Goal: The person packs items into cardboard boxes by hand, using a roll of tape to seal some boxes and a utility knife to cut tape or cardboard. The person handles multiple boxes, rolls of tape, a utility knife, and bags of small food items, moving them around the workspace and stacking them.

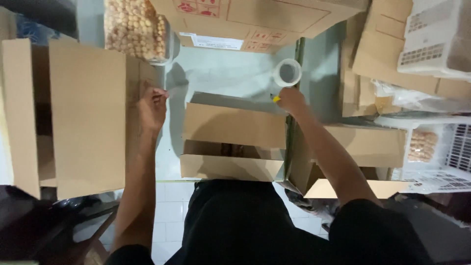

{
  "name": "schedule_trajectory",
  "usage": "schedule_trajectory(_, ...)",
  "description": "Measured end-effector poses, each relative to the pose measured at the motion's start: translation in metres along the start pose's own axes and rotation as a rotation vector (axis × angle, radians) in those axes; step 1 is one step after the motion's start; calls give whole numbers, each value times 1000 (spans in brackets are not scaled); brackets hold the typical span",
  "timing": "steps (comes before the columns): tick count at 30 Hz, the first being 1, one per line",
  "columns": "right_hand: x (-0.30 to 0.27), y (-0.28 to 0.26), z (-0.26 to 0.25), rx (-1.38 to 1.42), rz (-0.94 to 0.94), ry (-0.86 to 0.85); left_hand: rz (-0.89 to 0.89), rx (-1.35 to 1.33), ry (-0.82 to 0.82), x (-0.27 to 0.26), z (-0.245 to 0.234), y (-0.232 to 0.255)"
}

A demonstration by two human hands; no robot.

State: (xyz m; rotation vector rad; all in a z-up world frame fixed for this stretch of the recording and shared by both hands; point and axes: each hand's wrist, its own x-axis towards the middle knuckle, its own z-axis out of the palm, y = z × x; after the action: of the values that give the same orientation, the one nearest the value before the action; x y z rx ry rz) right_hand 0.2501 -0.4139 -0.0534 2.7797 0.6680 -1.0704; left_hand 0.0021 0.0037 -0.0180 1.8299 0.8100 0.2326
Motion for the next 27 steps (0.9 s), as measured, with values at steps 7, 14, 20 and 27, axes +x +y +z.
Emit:
schedule_trajectory(7, -26, -23, -50, 80, -38, -25, 25, 5, -19, -10, -10, 34)
schedule_trajectory(14, 13, 2, -31, 136, -53, 224, -18, -20, -3, -6, -8, 20)
schedule_trajectory(20, 26, 11, -4, 96, 21, 318, -4, -3, 22, -9, -9, 34)
schedule_trajectory(27, -3, 34, -21, 264, -88, 271, 72, 44, 108, -23, -23, 61)
